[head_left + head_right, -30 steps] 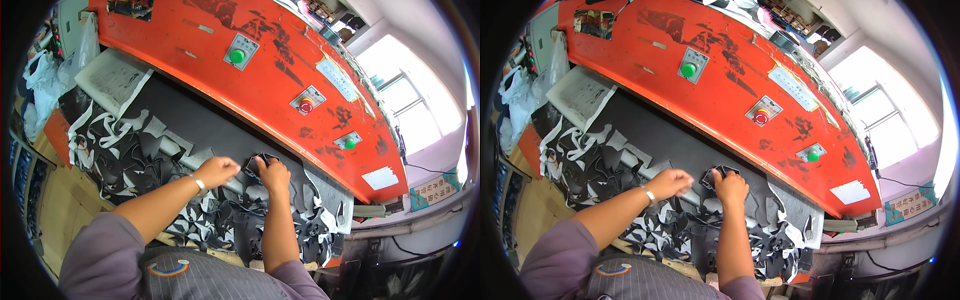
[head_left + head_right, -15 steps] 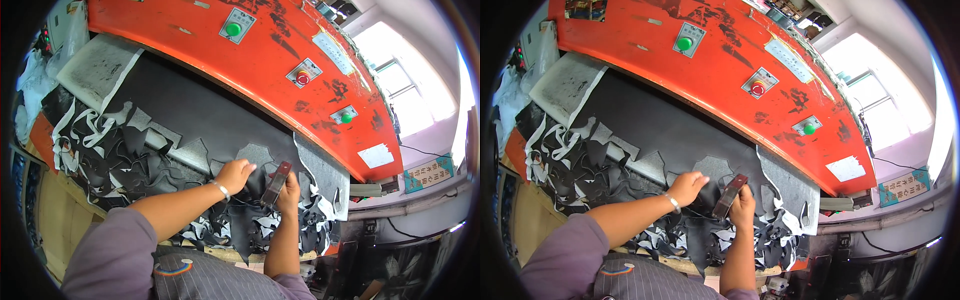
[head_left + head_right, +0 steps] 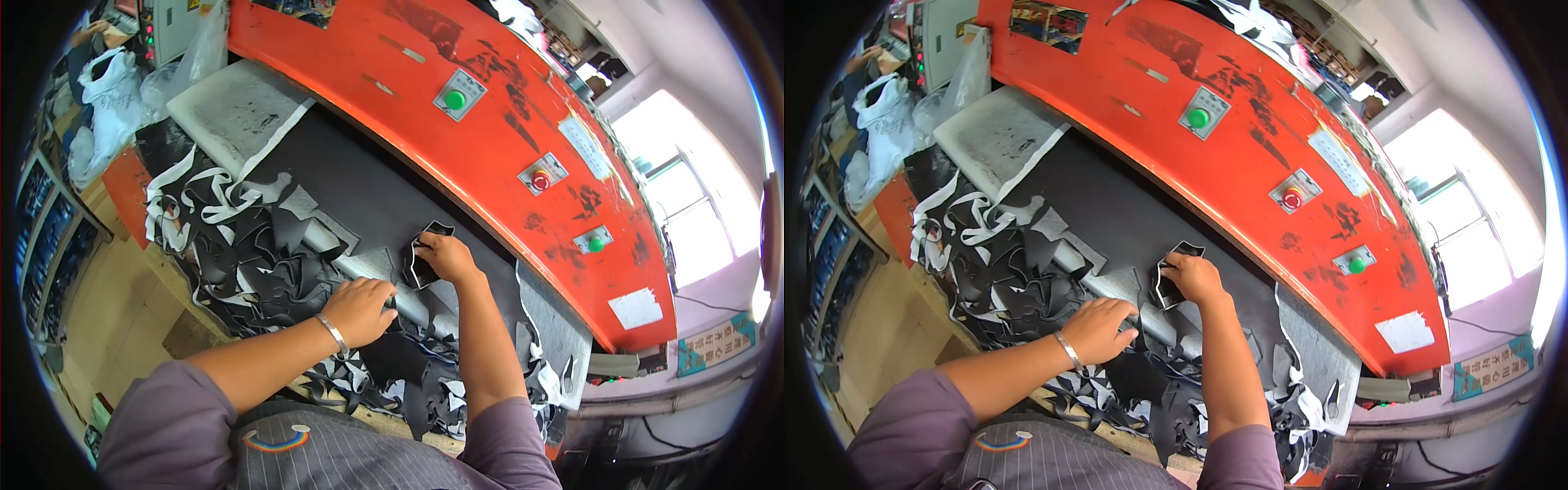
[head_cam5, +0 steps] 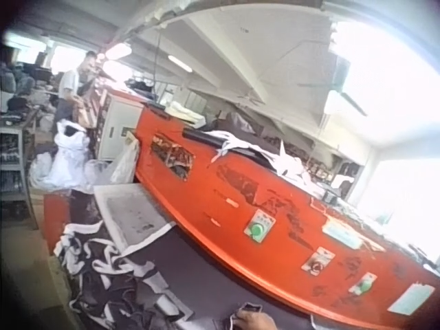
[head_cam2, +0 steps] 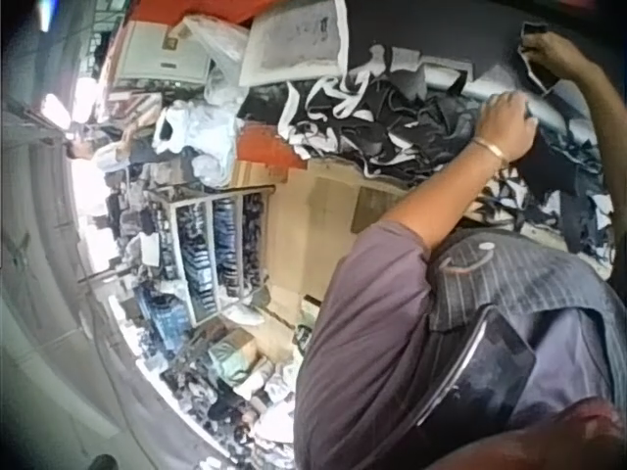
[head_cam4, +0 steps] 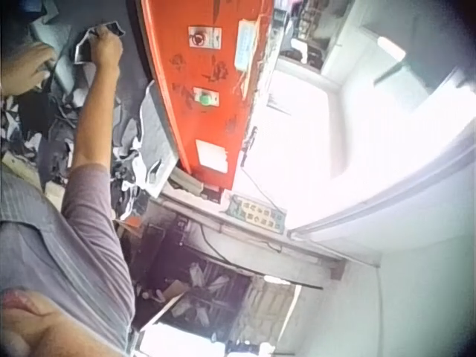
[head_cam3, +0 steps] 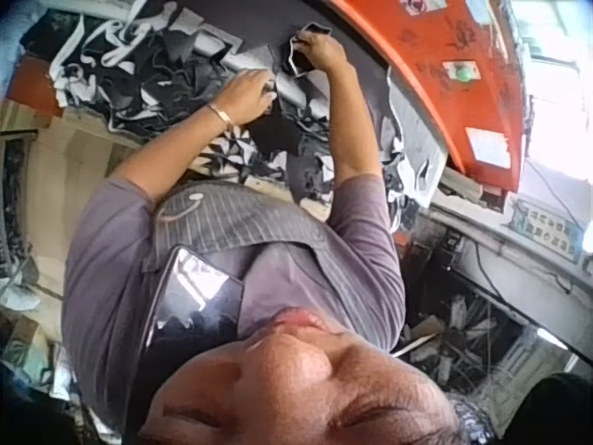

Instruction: Using a hydraulic clicker press and metal die molds to cut shoe upper components from leather sheets.

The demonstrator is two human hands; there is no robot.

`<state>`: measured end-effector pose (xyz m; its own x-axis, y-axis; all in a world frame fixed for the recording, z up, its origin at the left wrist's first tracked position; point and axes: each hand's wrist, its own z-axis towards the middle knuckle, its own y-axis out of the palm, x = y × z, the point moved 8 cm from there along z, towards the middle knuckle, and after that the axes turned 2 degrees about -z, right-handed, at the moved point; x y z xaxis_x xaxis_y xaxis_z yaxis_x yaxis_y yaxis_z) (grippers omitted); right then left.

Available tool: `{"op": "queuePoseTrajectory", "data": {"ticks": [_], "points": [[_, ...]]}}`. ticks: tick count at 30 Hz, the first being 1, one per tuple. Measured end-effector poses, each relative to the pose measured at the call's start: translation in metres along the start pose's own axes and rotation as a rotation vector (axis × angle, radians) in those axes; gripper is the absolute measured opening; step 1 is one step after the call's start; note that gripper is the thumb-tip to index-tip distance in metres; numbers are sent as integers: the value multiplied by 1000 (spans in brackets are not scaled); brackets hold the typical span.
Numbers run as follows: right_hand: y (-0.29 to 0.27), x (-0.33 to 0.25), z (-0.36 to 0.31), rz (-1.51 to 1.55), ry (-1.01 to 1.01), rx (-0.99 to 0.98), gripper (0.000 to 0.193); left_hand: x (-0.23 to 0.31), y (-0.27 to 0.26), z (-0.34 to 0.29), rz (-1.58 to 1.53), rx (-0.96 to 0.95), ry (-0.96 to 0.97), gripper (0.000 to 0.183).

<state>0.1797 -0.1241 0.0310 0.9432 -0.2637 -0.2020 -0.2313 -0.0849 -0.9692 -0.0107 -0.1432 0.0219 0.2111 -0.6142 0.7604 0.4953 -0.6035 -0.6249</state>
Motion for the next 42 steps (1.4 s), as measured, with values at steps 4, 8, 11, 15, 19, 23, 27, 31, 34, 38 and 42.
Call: {"op": "queuePoseTrajectory", "data": {"ticks": [4,8,11,15,19,23,27,31,34,38,42], "points": [[1,-7,12,-22,6,34,26,-22,7,17,-26,95,-5,32],[-23,13,-13,28,-224,427,35,-21,25,25,17,200,21,39],[-17,88,-39,474,161,562,55,-22,29,32,21,298,30,45],[41,93,-61,643,198,467,68,-26,35,38,55,417,7,54],[45,84,-62,575,194,399,69,-28,42,46,38,473,-20,53],[6,75,-57,461,104,516,52,-32,43,44,49,482,-8,52],[-45,-11,-15,-22,-426,478,34,-30,41,45,34,484,32,50],[5,-63,10,-437,-765,-4,25,-34,41,34,-4,430,41,50],[-6,-43,16,-364,-576,38,12,-31,46,26,-76,381,47,52],[-39,6,20,-114,-75,152,29,-38,33,20,-45,418,44,53],[-8,59,2,28,215,248,31,-38,37,23,-55,405,51,53]]}}
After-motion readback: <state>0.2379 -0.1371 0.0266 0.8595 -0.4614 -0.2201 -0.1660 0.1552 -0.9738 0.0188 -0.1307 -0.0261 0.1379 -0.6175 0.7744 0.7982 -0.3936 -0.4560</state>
